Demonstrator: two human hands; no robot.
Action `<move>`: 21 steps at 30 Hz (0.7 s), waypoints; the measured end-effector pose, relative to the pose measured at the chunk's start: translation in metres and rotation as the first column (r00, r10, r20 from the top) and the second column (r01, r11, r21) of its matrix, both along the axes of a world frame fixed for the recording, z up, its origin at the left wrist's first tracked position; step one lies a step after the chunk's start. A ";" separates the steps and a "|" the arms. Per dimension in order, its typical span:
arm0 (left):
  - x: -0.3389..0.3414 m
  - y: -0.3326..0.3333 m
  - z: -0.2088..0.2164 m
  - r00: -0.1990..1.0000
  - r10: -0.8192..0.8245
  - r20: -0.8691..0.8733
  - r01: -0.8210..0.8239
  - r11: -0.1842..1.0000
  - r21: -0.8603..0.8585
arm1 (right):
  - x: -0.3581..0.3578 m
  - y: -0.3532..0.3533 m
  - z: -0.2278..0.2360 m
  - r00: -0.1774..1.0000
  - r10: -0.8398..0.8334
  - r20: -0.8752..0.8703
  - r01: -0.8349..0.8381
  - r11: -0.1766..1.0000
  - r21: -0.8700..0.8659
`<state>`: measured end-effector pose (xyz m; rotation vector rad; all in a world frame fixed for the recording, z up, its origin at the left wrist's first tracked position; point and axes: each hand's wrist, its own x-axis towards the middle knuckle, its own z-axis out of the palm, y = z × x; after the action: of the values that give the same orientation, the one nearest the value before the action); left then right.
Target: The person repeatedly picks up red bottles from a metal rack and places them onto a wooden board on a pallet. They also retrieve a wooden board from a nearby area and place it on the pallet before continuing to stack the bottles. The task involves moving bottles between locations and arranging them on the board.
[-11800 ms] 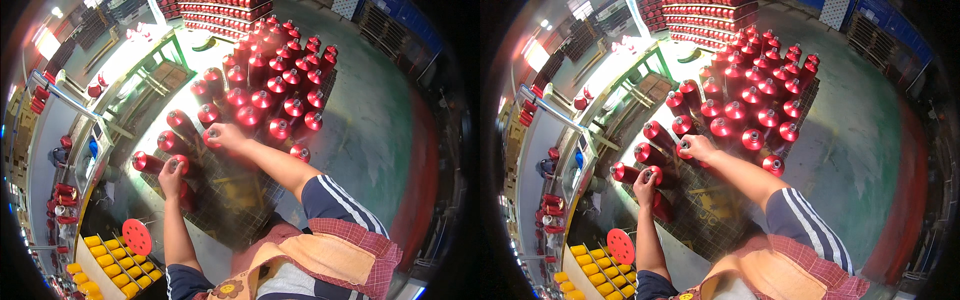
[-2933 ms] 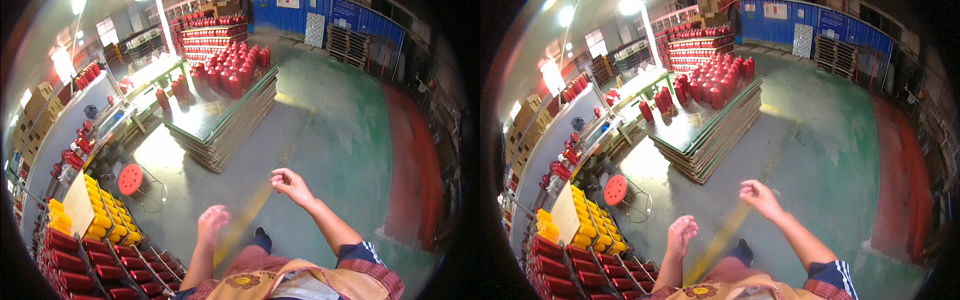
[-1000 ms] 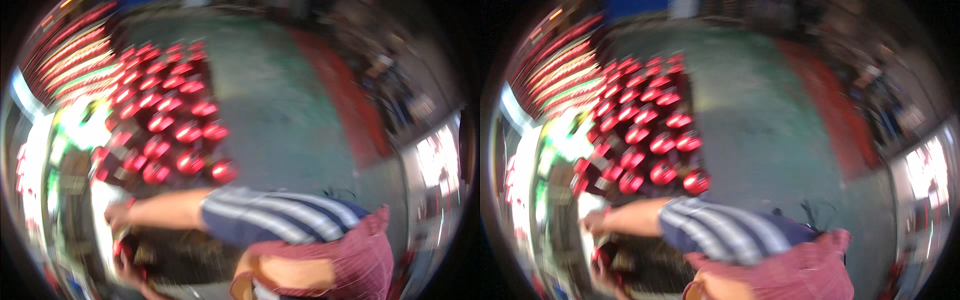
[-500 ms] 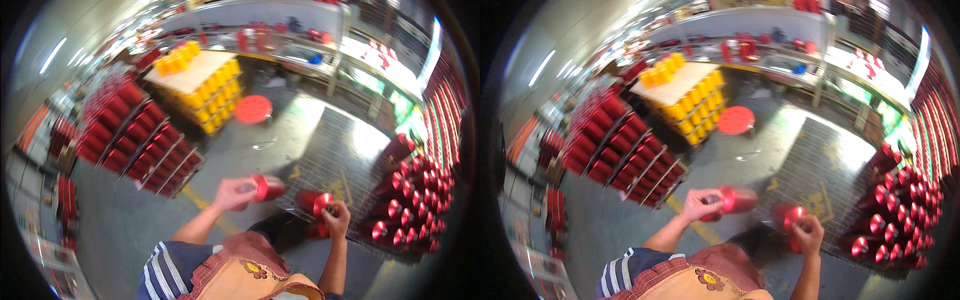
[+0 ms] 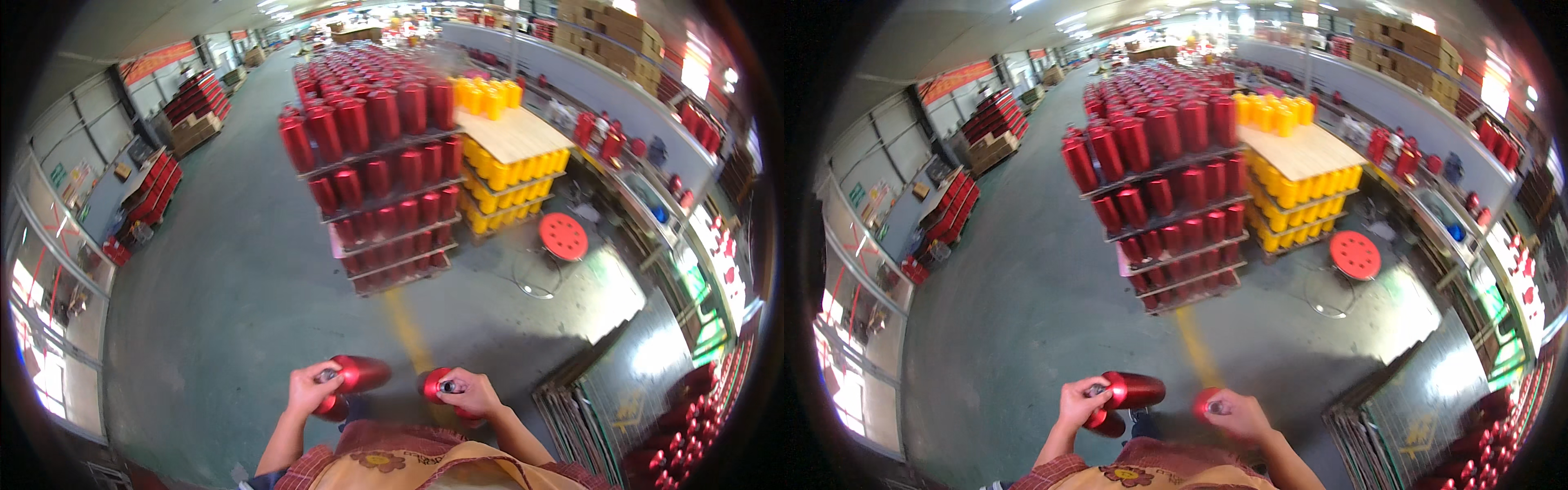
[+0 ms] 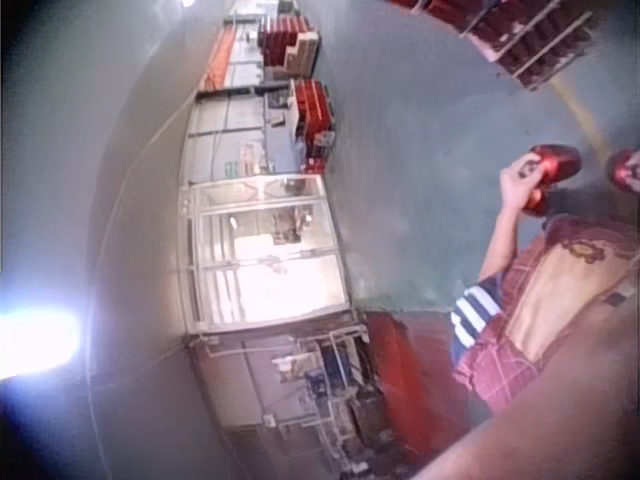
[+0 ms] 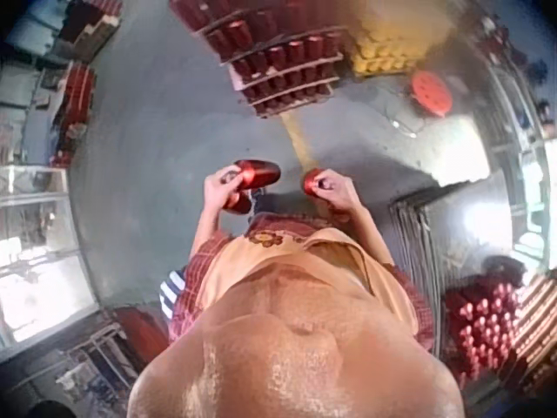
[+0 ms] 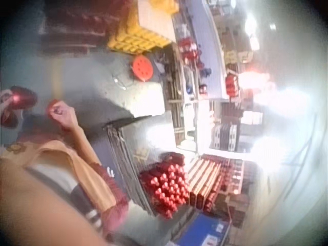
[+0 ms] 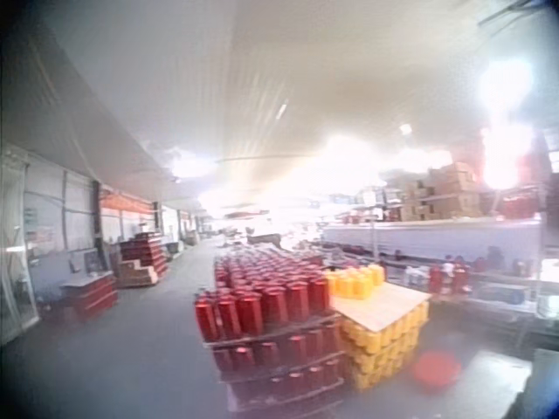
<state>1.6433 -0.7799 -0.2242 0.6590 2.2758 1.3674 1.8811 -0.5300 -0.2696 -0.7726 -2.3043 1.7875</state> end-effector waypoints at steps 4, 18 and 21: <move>-0.126 -0.104 -0.003 0.957 0.270 0.101 -0.281 0.953 0.110 | -0.191 -0.059 0.007 0.978 0.209 -0.020 -0.209 0.978 0.019; -0.512 -0.231 0.043 0.751 0.661 0.014 -0.594 0.666 0.450 | -0.691 -0.166 0.067 0.821 0.443 -0.359 -0.482 0.876 -0.022; -0.608 -0.212 0.041 0.761 0.649 -0.005 -0.582 0.687 0.435 | -0.785 -0.151 0.047 0.811 0.469 -0.350 -0.511 0.859 -0.034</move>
<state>1.0355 -0.9923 -0.1831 0.0759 2.4720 2.2303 1.0962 -0.6806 -0.2222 0.1518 -2.3051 2.0763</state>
